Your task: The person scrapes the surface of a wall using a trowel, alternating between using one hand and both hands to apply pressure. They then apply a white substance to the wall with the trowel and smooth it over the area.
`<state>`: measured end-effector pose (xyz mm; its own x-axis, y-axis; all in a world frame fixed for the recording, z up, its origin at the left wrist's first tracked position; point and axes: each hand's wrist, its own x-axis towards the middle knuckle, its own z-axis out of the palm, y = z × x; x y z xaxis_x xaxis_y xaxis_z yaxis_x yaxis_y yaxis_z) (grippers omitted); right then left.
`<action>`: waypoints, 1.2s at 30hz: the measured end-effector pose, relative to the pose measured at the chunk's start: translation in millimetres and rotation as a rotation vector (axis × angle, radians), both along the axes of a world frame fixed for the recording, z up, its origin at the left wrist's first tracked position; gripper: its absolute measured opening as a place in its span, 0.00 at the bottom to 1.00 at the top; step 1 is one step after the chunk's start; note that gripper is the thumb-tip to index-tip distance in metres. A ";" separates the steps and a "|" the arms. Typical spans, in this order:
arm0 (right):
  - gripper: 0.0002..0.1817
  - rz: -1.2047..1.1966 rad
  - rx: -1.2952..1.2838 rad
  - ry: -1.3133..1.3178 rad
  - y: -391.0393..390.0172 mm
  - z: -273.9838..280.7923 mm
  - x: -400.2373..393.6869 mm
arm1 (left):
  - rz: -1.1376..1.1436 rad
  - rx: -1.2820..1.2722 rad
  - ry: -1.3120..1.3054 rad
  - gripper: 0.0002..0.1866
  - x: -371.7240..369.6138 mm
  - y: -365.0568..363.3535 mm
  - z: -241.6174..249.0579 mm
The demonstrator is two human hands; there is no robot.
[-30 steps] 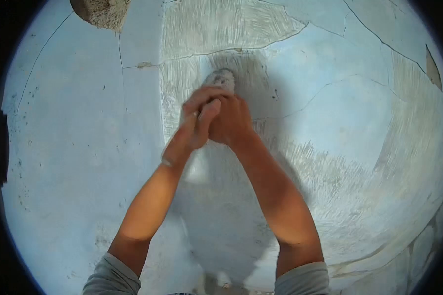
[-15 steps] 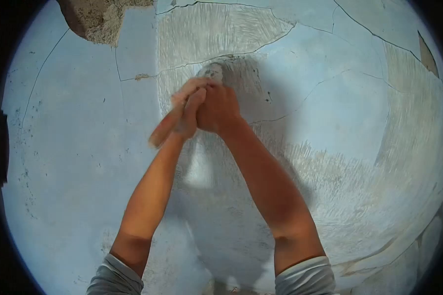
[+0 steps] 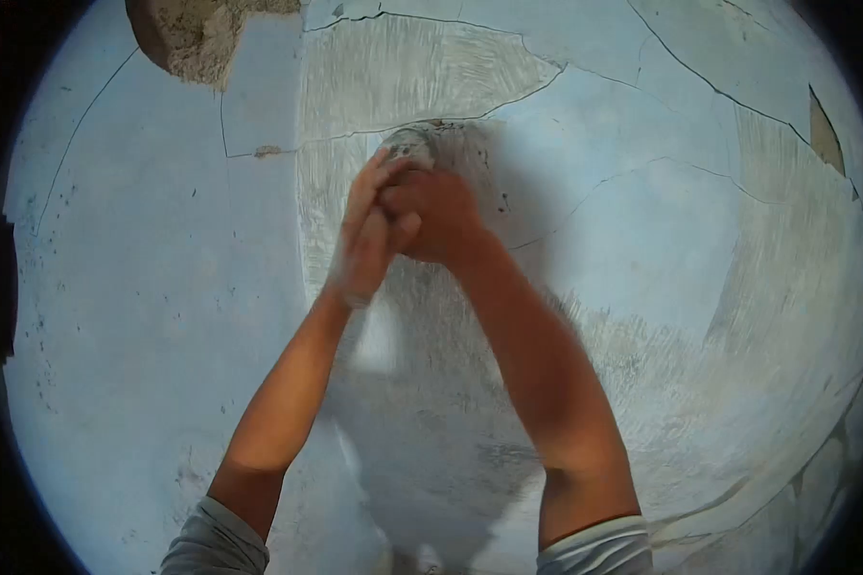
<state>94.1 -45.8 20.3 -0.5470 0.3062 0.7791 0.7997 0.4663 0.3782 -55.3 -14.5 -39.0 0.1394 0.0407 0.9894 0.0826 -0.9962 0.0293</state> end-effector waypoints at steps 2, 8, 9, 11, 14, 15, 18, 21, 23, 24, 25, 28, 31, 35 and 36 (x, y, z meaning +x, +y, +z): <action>0.15 -0.007 0.273 -0.009 6.0 -8.8 39.5 | 0.170 -0.010 0.126 0.48 -1.4 -5.3 -39.9; 0.23 0.259 0.067 0.389 -18.5 17.2 46.8 | 0.292 -0.227 -0.110 0.41 16.2 48.6 -54.0; 0.23 0.348 0.043 0.467 -18.2 25.1 41.8 | 0.351 -0.198 -0.116 0.41 22.8 53.2 -47.2; 0.28 0.254 0.089 0.640 -17.7 38.3 26.5 | 0.479 -0.174 -0.074 0.40 43.6 46.9 -39.1; 0.24 0.260 0.289 0.495 6.5 45.5 37.5 | 0.506 -0.119 -0.084 0.40 67.0 58.8 -47.4; 0.23 0.274 0.305 0.448 8.6 47.7 38.2 | 0.684 -0.088 -0.073 0.42 70.3 62.3 -52.0; 0.25 0.280 0.368 0.335 10.2 41.4 35.2 | 0.638 -0.064 -0.112 0.46 74.2 73.3 -62.8; 0.29 0.145 0.414 0.315 17.0 45.2 33.9 | 0.606 -0.028 -0.188 0.49 73.0 78.3 -67.3; 0.26 0.219 0.318 0.380 23.8 53.8 35.7 | 0.655 -0.039 -0.186 0.49 73.4 80.2 -68.8; 0.25 0.228 0.323 0.358 24.0 60.1 33.5 | 0.679 -0.040 -0.182 0.49 73.6 80.6 -68.3; 0.25 0.234 0.330 0.336 25.1 67.7 30.9 | 0.676 -0.044 -0.175 0.48 73.6 80.0 -67.8; 0.25 0.185 0.297 0.197 32.5 79.6 27.2 | 0.687 -0.024 -0.163 0.48 73.0 81.0 -67.0; 0.27 -0.001 0.188 0.153 10.3 95.6 15.3 | 0.693 -0.021 -0.165 0.49 73.7 82.6 -67.3; 0.23 -0.045 -0.085 0.155 -9.5 102.2 4.8 | 0.677 -0.011 -0.159 0.48 73.0 84.9 -67.7; 0.22 -0.049 0.003 0.092 -1.6 104.2 5.5 | 0.675 -0.008 -0.162 0.48 73.5 85.8 -67.3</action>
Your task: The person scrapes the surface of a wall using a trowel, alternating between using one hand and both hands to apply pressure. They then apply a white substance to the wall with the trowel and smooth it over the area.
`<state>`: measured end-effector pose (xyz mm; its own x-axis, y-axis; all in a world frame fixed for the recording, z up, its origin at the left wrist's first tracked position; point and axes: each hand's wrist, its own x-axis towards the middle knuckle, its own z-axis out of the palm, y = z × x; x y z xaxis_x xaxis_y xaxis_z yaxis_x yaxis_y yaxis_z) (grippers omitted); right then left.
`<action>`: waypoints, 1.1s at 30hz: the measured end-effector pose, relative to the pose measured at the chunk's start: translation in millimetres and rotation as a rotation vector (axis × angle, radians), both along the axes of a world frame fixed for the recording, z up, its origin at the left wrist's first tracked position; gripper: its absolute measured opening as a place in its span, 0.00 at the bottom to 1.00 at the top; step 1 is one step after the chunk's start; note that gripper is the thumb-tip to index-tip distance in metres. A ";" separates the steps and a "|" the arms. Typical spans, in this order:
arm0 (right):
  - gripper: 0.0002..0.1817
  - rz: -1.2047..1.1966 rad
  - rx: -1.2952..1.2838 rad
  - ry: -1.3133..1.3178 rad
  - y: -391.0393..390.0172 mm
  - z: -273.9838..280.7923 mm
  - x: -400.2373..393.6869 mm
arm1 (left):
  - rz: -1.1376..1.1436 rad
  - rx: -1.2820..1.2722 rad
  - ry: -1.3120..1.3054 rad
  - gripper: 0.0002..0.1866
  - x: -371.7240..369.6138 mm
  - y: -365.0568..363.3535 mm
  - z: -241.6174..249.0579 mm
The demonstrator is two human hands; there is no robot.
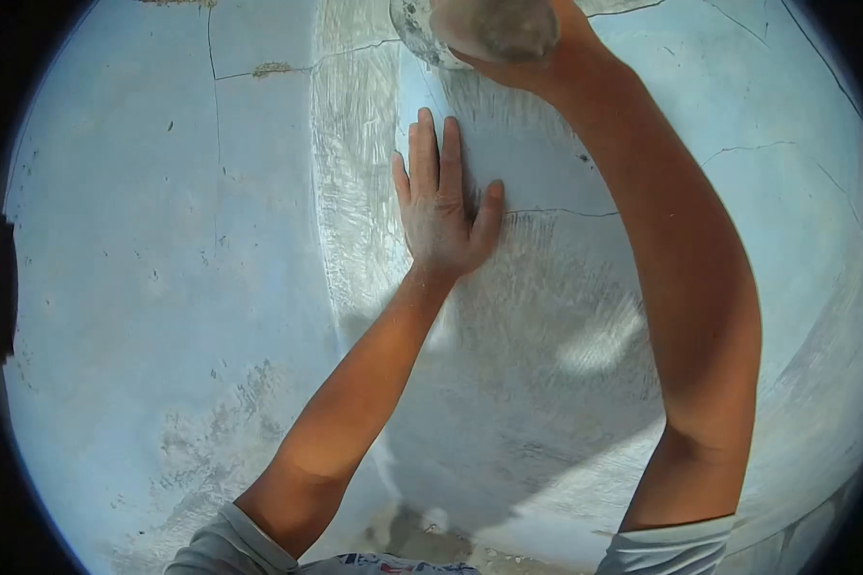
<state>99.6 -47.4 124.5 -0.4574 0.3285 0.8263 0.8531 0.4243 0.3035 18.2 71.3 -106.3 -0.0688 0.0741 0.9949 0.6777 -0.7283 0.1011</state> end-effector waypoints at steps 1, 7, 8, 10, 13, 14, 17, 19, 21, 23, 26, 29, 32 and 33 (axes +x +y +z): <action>0.22 -0.007 0.084 -0.065 7.2 -2.0 1.2 | -0.001 0.003 -0.002 0.48 -0.6 -0.4 -1.5; 0.21 -0.189 0.106 -0.072 -6.1 -16.4 -18.5 | -0.030 -0.032 0.006 0.47 -1.8 -2.2 -2.4; 0.22 -0.140 0.123 -0.059 -5.6 -15.1 -16.7 | -0.025 -0.026 0.001 0.47 -2.7 -3.2 -3.1; 0.22 -0.049 0.167 -0.026 -6.9 -9.8 -12.4 | -0.022 -0.003 -0.005 0.46 -1.5 -2.5 -0.9; 0.22 -0.178 0.077 0.050 -3.1 -10.8 -13.0 | -0.044 -0.005 -0.010 0.46 -1.7 -2.2 -2.7; 0.23 -0.161 0.095 0.050 -8.4 -14.3 -16.1 | -0.037 -0.002 -0.009 0.46 -1.0 -2.0 -3.7; 0.25 -0.099 0.161 -0.004 -5.7 -10.8 -17.3 | -0.015 0.007 -0.001 0.46 -3.5 -1.7 -4.6; 0.26 -0.111 0.423 -0.247 19.2 -6.0 -4.4 | -0.026 0.014 -0.001 0.46 -4.0 -2.8 -5.1; 0.23 -0.136 0.161 -0.038 12.5 -14.4 -1.6 | -0.032 0.012 0.010 0.46 -5.0 -2.8 -6.5; 0.23 -0.077 0.154 0.046 5.1 -21.7 -3.7 | -0.024 0.017 0.008 0.46 -6.1 -0.2 -6.5; 0.23 -0.109 0.366 -0.171 22.6 -12.9 5.5 | -0.023 0.027 0.016 0.46 -5.3 0.0 -6.4; 0.22 -0.155 0.121 -0.002 -1.7 -9.9 -9.5 | -0.039 0.008 0.008 0.46 -6.2 -1.3 -8.0; 0.23 -0.042 0.337 -0.101 24.2 -4.4 -2.2 | 0.001 -0.030 0.024 0.46 -7.6 -2.2 -8.2; 0.24 0.012 0.507 -0.190 34.1 -3.0 4.4 | -0.008 -0.023 0.026 0.46 -8.4 -2.5 -9.0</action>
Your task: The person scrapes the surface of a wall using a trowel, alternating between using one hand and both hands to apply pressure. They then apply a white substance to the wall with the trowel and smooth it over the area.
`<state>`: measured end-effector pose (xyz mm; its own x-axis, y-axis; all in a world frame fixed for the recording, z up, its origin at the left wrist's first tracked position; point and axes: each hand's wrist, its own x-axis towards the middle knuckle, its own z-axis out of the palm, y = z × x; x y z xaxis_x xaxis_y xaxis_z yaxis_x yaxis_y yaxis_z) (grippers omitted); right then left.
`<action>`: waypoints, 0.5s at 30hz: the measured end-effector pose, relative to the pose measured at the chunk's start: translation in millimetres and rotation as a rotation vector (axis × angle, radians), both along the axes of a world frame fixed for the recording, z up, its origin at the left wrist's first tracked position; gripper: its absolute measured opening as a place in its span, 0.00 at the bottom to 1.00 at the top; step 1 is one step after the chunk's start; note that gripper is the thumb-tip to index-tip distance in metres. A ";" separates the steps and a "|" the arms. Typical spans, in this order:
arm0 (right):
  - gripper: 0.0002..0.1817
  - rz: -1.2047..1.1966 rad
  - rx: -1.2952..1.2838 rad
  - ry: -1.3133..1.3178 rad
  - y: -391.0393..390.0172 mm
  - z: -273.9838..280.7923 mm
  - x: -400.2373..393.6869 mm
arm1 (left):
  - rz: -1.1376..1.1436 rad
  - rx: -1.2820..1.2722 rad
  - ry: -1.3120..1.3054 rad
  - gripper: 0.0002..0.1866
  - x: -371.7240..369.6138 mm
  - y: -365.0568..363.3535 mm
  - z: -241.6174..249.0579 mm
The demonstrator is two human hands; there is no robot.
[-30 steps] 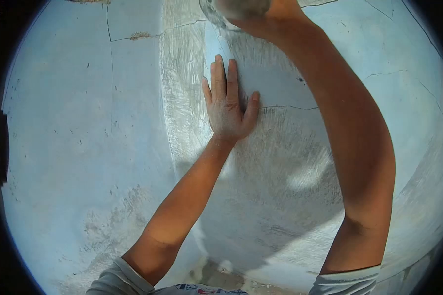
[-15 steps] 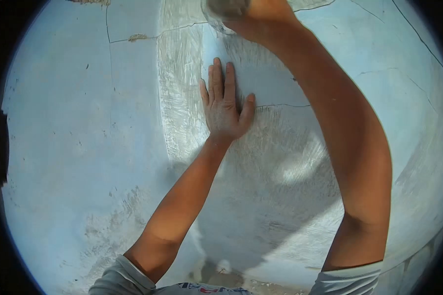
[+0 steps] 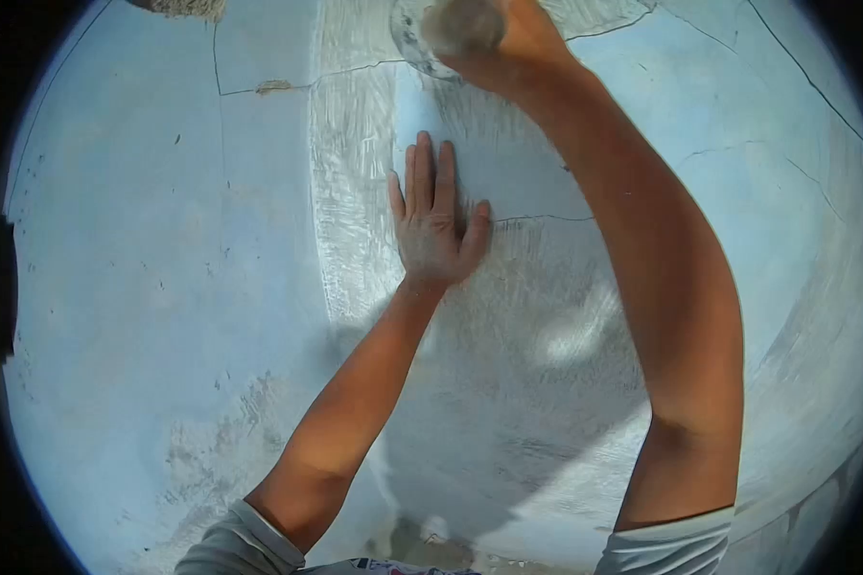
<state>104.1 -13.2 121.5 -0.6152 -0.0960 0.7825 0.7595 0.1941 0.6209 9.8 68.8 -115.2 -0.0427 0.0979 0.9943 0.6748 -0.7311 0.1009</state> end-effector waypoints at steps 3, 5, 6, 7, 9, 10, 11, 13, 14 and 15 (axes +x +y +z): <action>0.24 -0.075 -0.446 0.286 -52.9 -8.6 -24.4 | -0.023 0.013 -0.011 0.45 1.5 0.5 -0.3; 0.22 -0.158 -0.409 0.121 -53.1 -2.0 -20.2 | -0.010 -0.001 -0.005 0.45 -1.4 -0.4 -1.9; 0.22 -0.157 -0.296 -0.001 -37.1 1.6 -6.4 | -0.009 -0.003 -0.004 0.45 -3.6 -0.4 -3.3; 0.21 -0.157 -0.183 -0.115 -35.7 0.5 -4.6 | -0.011 -0.006 0.004 0.45 -5.2 -0.1 -6.1; 0.21 -0.140 -0.533 0.261 -58.0 -2.7 -21.7 | -0.023 0.015 0.012 0.45 -4.7 3.6 -6.0; 0.21 -0.200 -0.721 0.415 -97.1 -4.4 -44.5 | -0.028 0.027 0.011 0.45 -5.5 5.8 -8.5; 0.22 -0.188 -0.744 0.303 -92.4 -4.5 -29.4 | -0.029 0.037 0.008 0.45 -6.2 6.7 -9.9; 0.22 -0.147 -0.615 0.144 -62.0 -2.5 -8.4 | -0.016 0.029 0.007 0.45 -6.8 6.4 -8.1; 0.23 -0.121 -0.469 0.107 -39.8 -3.4 -3.2 | -0.009 0.018 0.019 0.45 -8.3 4.7 -11.0; 0.23 -0.140 -0.491 0.167 -50.9 -3.5 -10.2 | -0.007 0.010 0.023 0.45 -9.0 3.0 -12.9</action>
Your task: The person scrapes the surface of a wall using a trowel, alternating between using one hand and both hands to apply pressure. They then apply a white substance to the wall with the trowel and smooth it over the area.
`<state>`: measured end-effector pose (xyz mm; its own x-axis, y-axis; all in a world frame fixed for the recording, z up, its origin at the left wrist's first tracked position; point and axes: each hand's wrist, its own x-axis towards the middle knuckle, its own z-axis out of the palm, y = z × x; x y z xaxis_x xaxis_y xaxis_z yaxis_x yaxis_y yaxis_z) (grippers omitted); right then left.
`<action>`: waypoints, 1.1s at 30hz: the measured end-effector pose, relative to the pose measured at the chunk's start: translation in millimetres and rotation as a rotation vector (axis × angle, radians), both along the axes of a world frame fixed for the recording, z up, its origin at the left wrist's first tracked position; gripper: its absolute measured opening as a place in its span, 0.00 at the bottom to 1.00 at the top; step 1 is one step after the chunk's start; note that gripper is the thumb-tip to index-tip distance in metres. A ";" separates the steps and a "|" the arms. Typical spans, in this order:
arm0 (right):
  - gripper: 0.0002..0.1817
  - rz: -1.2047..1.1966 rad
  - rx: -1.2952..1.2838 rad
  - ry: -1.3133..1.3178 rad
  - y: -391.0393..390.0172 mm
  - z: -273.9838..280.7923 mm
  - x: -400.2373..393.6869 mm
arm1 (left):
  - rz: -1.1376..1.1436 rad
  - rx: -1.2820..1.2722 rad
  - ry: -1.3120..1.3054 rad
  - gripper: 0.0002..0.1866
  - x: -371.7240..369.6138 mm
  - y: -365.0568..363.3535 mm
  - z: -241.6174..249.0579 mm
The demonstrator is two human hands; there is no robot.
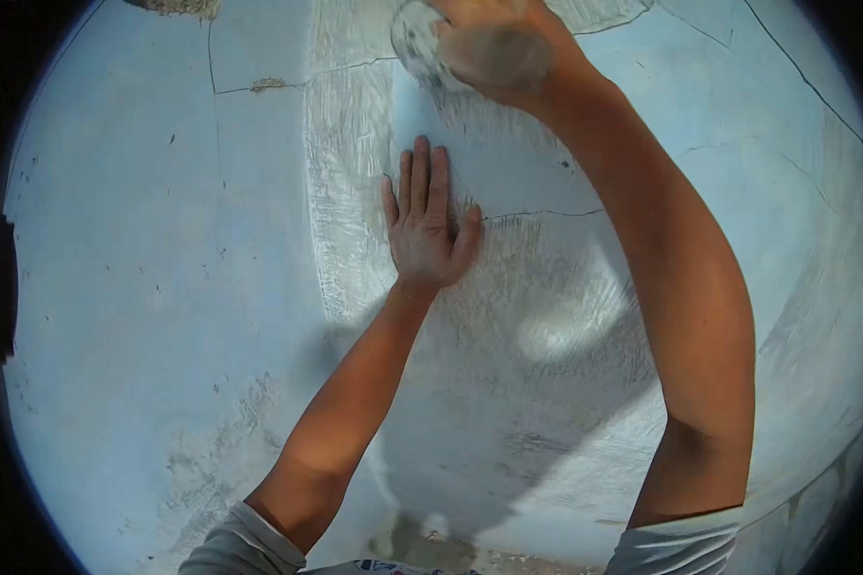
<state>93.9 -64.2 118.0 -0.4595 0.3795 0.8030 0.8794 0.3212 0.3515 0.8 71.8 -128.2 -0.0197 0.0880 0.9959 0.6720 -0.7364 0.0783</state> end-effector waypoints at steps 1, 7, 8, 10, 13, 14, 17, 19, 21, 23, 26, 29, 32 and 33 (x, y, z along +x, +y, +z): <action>0.23 -0.032 -0.019 0.055 -11.1 -0.2 -7.1 | 0.000 0.000 0.000 0.45 0.3 -0.3 1.6; 0.24 0.007 0.173 -0.259 -5.4 -3.6 0.7 | 0.015 -0.017 0.005 0.45 0.1 0.2 1.3; 0.24 0.031 0.114 -0.129 9.6 0.1 8.5 | 0.021 -0.016 0.020 0.45 -1.0 -0.6 0.6; 0.24 0.041 0.018 0.012 1.6 1.1 0.8 | 0.013 -0.006 0.030 0.45 -1.6 0.0 -0.1; 0.25 -0.045 -0.084 0.017 -0.5 -2.3 2.5 | 0.014 0.006 0.037 0.45 -2.3 1.9 -1.2; 0.26 -0.149 0.025 -0.151 10.3 1.6 4.2 | 0.017 0.009 0.041 0.45 -3.1 2.5 -1.5; 0.28 0.019 -0.019 0.047 -3.2 3.4 -6.1 | 0.030 -0.027 0.055 0.45 -3.3 -0.2 -0.9; 0.29 -0.305 0.195 -0.331 13.8 8.3 -10.3 | 0.024 -0.008 0.071 0.45 -4.4 2.3 -2.9; 0.28 -0.161 -0.003 -0.132 -4.3 4.3 -7.6 | 0.040 -0.018 0.080 0.46 -6.1 5.0 -5.0; 0.28 -0.077 -0.077 -0.090 -17.6 3.1 -6.8 | 0.022 -0.001 0.089 0.46 -8.5 7.1 -6.3; 0.26 0.041 0.287 -0.153 30.8 -2.2 25.6 | 0.016 -0.011 0.098 0.45 -12.1 6.0 -9.5; 0.21 -0.023 0.354 -0.109 26.3 -37.6 37.7 | 0.015 -0.015 0.109 0.45 -14.0 6.2 -10.0; 0.21 0.270 0.134 -0.035 25.6 -37.2 37.7 | 0.027 -0.025 0.099 0.46 -15.3 4.9 -12.8; 0.22 0.186 0.090 0.006 20.0 -34.7 33.2 | 0.029 -0.024 0.104 0.46 -15.4 4.6 -11.9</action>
